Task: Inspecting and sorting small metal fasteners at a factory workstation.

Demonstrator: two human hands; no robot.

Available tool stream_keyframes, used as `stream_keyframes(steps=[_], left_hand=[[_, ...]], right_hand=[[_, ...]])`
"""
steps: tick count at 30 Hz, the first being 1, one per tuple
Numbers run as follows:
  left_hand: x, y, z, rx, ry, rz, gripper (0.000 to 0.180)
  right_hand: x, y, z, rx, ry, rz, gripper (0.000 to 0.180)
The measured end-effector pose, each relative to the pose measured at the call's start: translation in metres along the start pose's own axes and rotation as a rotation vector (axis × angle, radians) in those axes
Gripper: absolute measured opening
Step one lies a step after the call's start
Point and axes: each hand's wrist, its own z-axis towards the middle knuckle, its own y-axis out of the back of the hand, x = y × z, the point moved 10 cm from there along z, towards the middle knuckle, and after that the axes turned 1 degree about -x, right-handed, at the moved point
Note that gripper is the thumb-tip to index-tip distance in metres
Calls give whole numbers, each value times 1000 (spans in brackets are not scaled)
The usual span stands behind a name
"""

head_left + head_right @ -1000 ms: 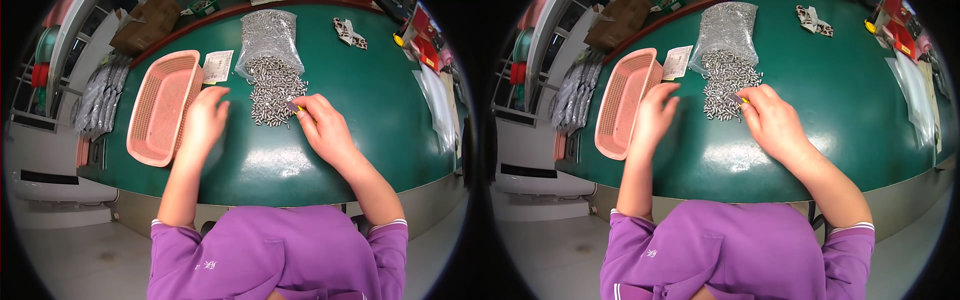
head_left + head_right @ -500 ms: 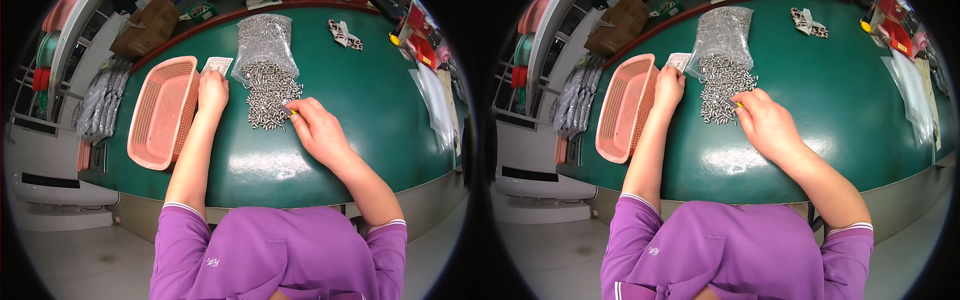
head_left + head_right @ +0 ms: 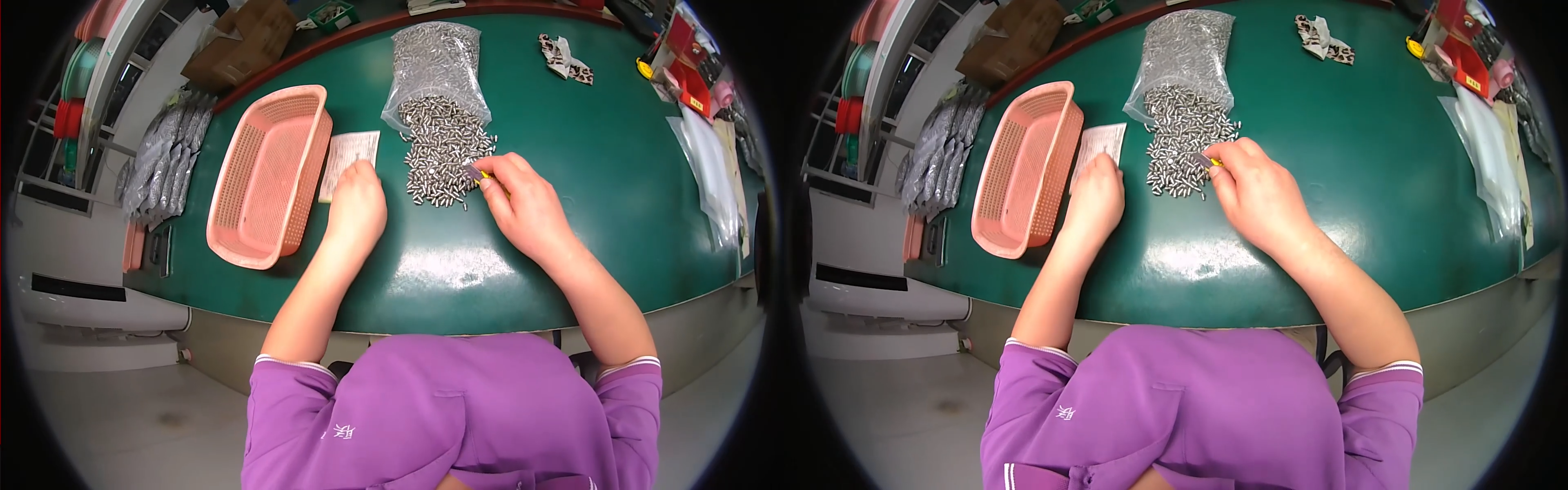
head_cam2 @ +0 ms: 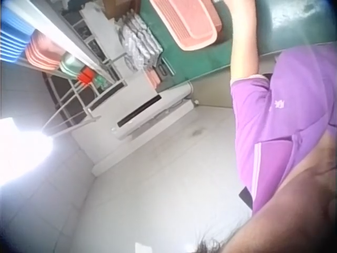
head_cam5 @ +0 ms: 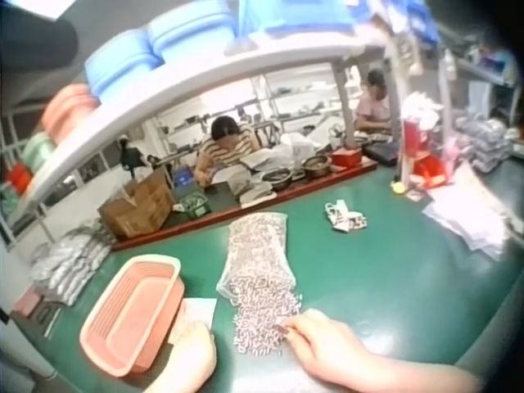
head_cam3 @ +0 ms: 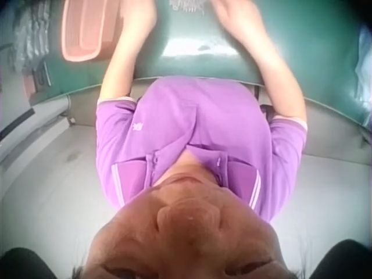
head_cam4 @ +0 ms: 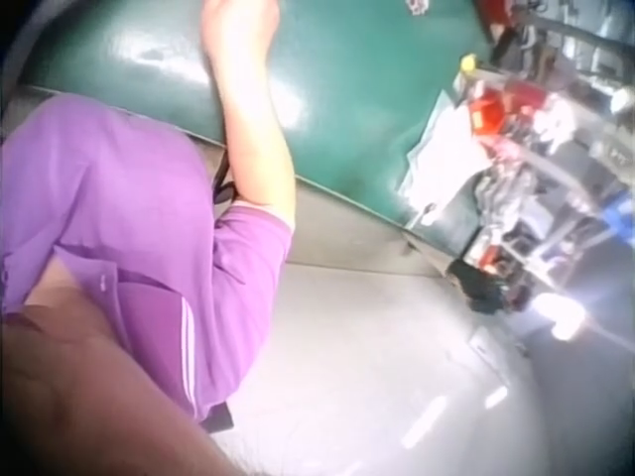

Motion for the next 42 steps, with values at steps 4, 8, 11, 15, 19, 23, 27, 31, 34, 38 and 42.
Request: stream_keyframes(steps=[4,8,11,15,19,23,27,31,34,38,42], left_hand=[[-21,27,-59,74,9,-42,13],[-52,56,-112,91,-63,-161,14],[-70,63,-133,209,-137,-323,16],[-86,50,-133,285,-255,-514,17],[-97,47,-112,208,-328,-548,19],[-87,52,-103,100,-257,-659,18],[-55,63,-91,-153,-14,-578,14],[-53,44,-84,-137,108,-530,11],[-60,29,-83,-83,122,-447,9],[-54,18,-85,19,222,-603,8],[-53,17,-87,-10,225,-625,7]], right_hand=[[2,2,2,-8,3,-7,18],[5,7,3,-28,15,-3,18],[5,12,3,-56,36,-3,18],[10,16,5,-30,22,22,20],[21,11,7,86,34,31,23],[30,-11,-8,208,126,39,24],[39,-34,-19,278,140,28,27],[39,-48,-35,315,198,-52,24],[38,-47,-39,304,185,-43,19],[33,-46,-39,258,204,-37,22],[37,-48,-41,261,227,-44,20]])
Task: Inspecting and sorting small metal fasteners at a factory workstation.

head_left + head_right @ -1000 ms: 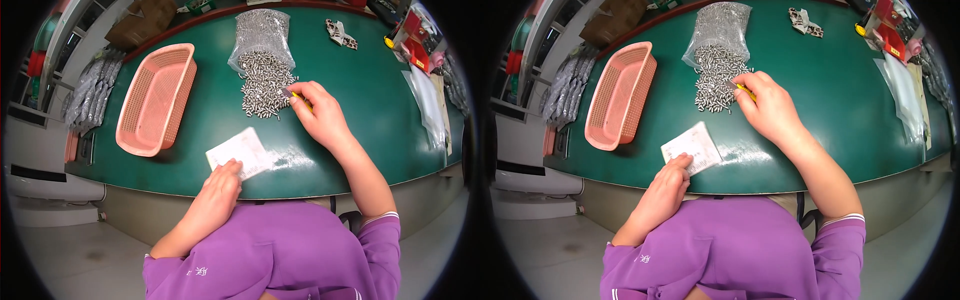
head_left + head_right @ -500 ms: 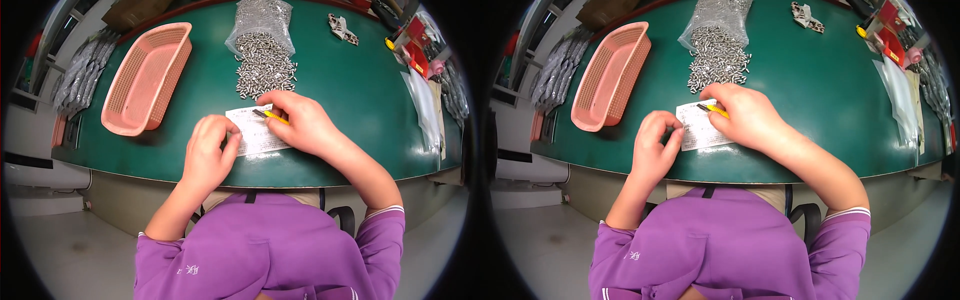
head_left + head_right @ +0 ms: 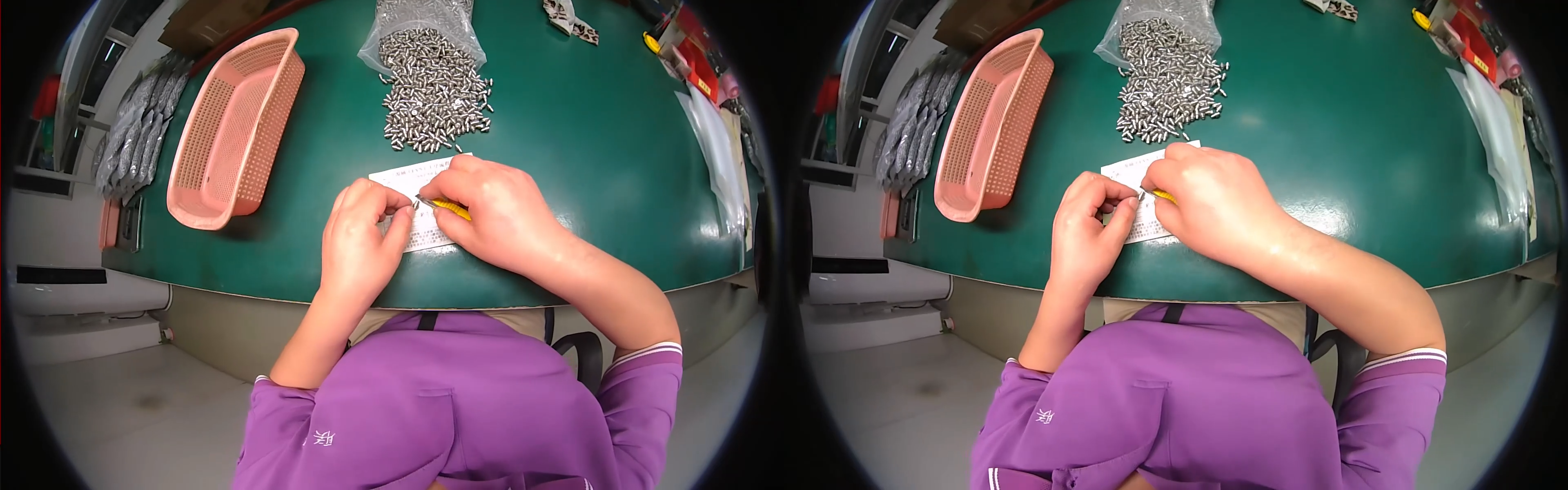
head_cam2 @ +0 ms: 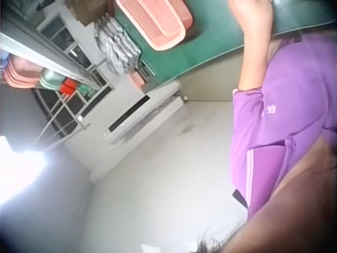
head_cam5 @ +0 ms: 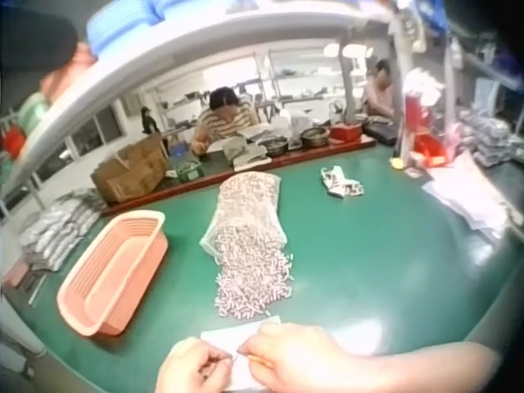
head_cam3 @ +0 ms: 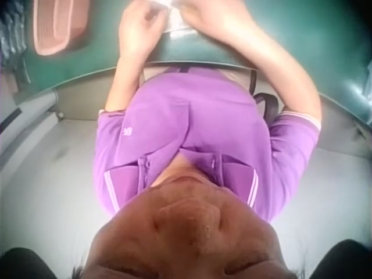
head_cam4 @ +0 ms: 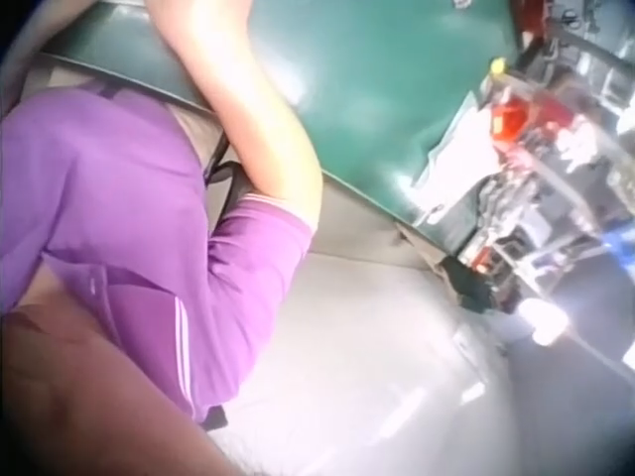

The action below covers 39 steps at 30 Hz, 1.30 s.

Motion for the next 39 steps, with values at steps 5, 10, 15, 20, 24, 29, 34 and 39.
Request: stream_keyframes(steps=[5,10,15,20,24,29,34,39], left_hand=[[-6,1,3,-18,7,7,9],[-7,-1,5,-15,-12,59,10],[-9,-2,5,-37,-31,59,11],[-12,-2,6,-47,-40,61,11],[-12,-3,7,-42,-28,82,13],[-11,-4,8,-19,-21,91,14],[-13,-4,9,-13,-37,93,15],[-12,-4,10,-11,-50,71,15]], right_hand=[[-2,3,-2,-3,-22,-2,17],[-2,-2,-2,35,-25,-63,17],[-4,-3,-3,52,-42,-69,17],[-5,-3,-5,31,-41,-53,16],[-4,-2,-5,4,-31,-39,16],[0,0,-4,-25,-5,6,4],[-2,2,-1,-34,-27,65,5],[0,1,4,11,0,46,5]])
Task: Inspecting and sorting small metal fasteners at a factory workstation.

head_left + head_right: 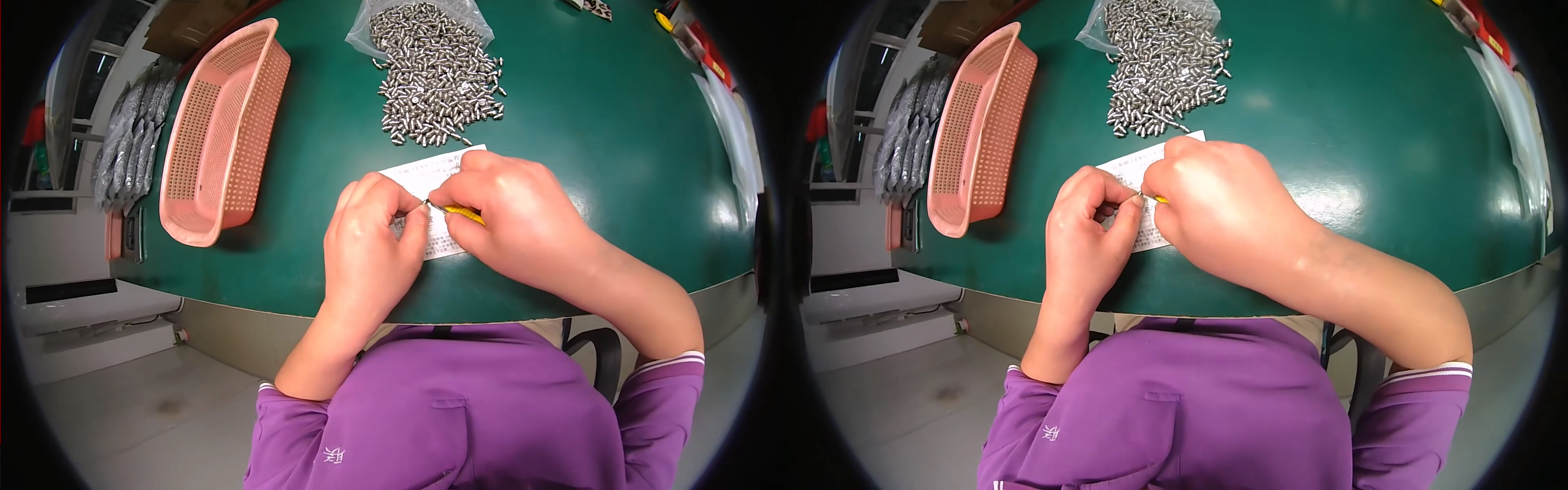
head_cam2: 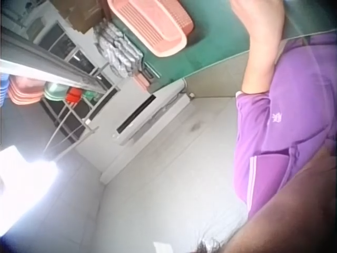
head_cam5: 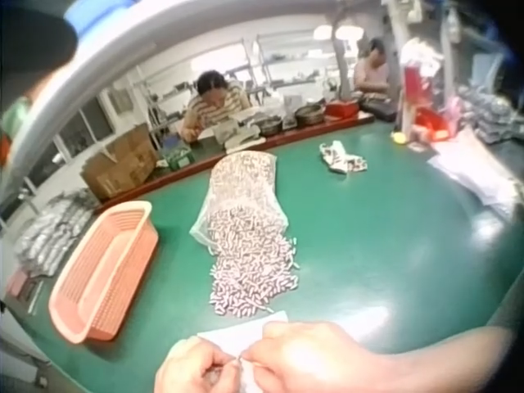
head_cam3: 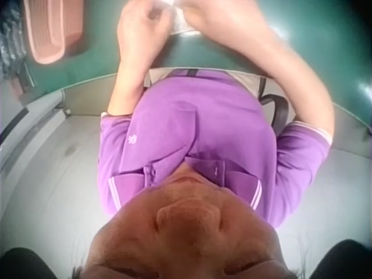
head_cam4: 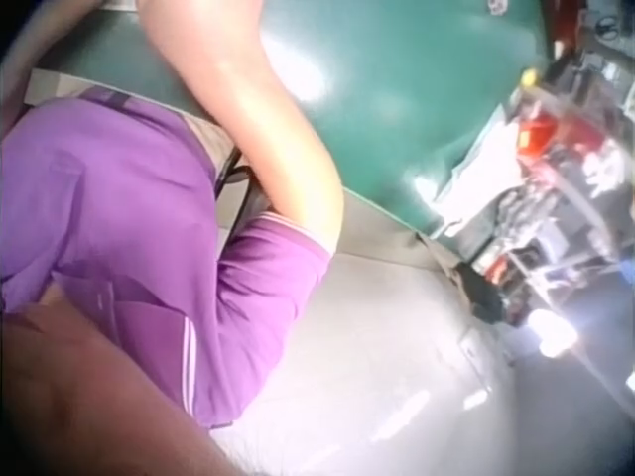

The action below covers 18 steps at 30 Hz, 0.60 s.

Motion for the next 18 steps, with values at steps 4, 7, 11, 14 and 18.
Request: stream_keyframes(steps=[4,7,11,14,18], left_hand=[[-1,-1,1,8,1,-11,16],[2,-2,1,13,4,-7,16],[-3,1,-1,-14,-66,18,13],[-4,1,-1,-19,-72,25,13],[-3,0,-1,-7,-53,23,12]], right_hand=[[-1,-1,4,27,32,-1,7],[-5,-6,1,65,-49,-60,16],[-4,-2,-6,-35,-81,8,7],[-7,-1,-7,-48,-70,38,9],[-12,-4,-8,-30,-75,29,16]])
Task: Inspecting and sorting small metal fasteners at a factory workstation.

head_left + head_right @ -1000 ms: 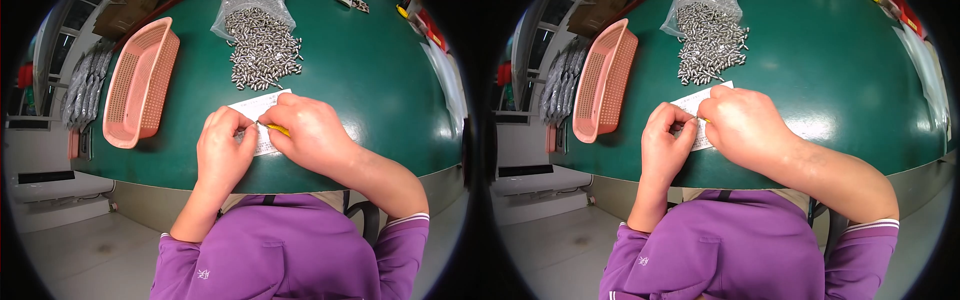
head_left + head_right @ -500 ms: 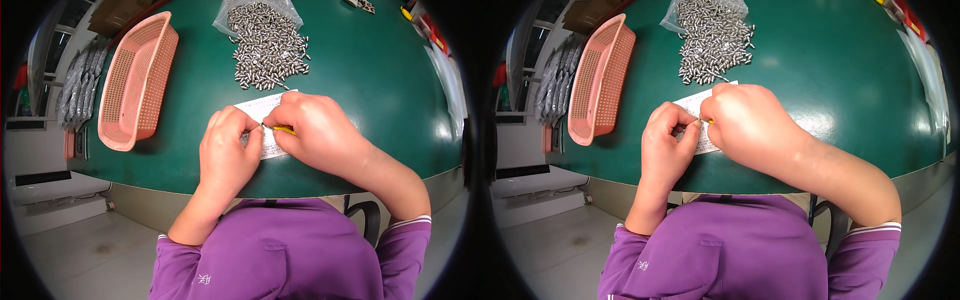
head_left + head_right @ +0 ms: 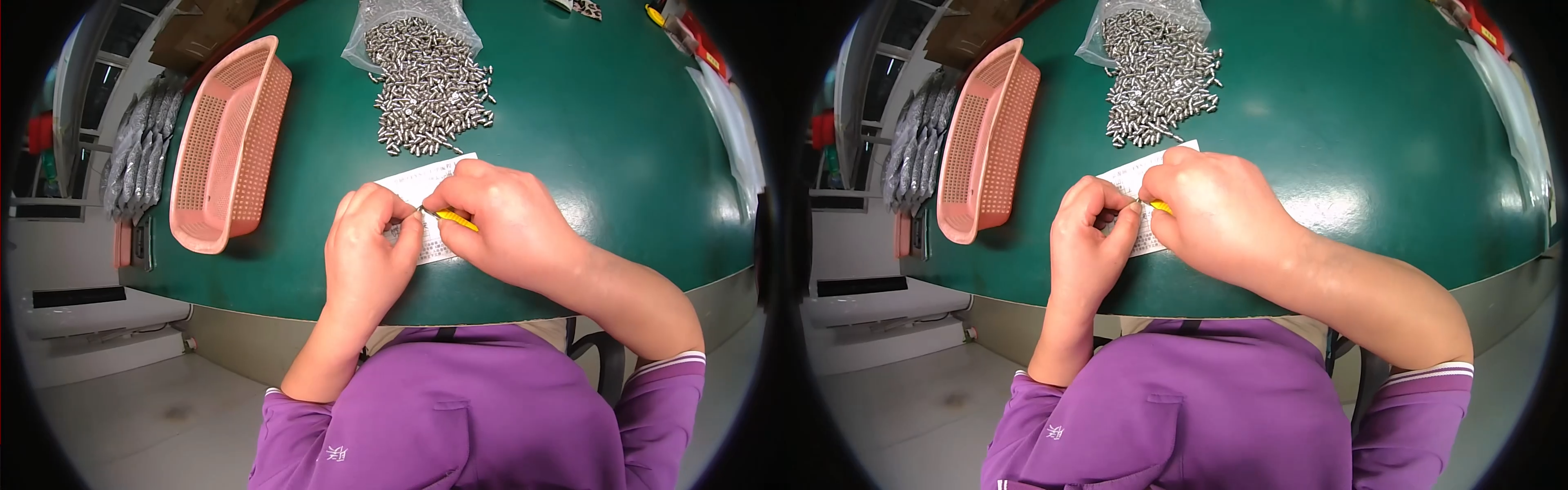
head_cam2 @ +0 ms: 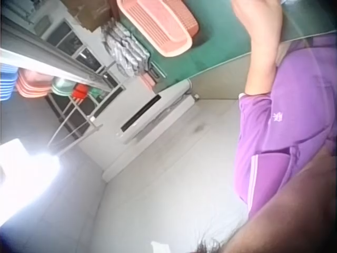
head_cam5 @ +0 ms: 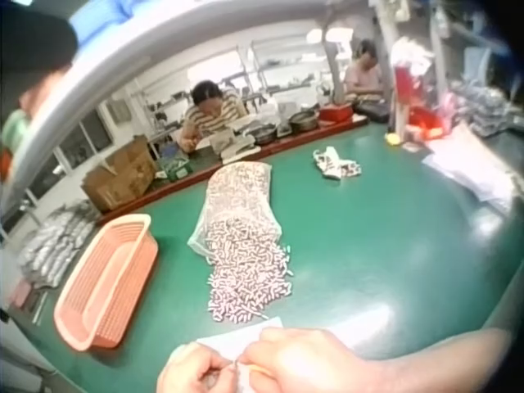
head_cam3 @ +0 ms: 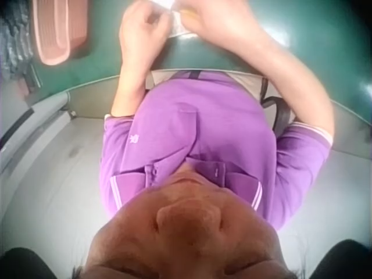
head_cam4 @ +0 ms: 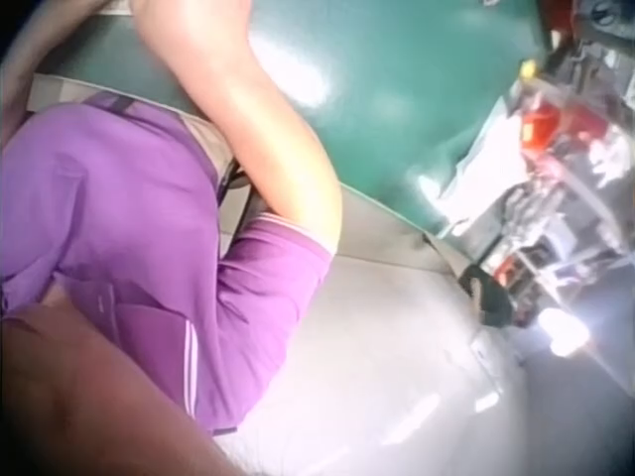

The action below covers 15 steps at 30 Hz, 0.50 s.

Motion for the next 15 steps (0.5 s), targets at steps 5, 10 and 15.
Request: stream_keyframes(steps=[5,10,15], left_hand=[[2,0,1,-1,17,-20,12],[0,0,1,6,0,4,13],[-2,0,2,13,-28,11,13]], right_hand=[[3,1,2,8,-17,56,14],[3,2,5,31,-28,62,12],[5,-1,13,108,9,18,13]])
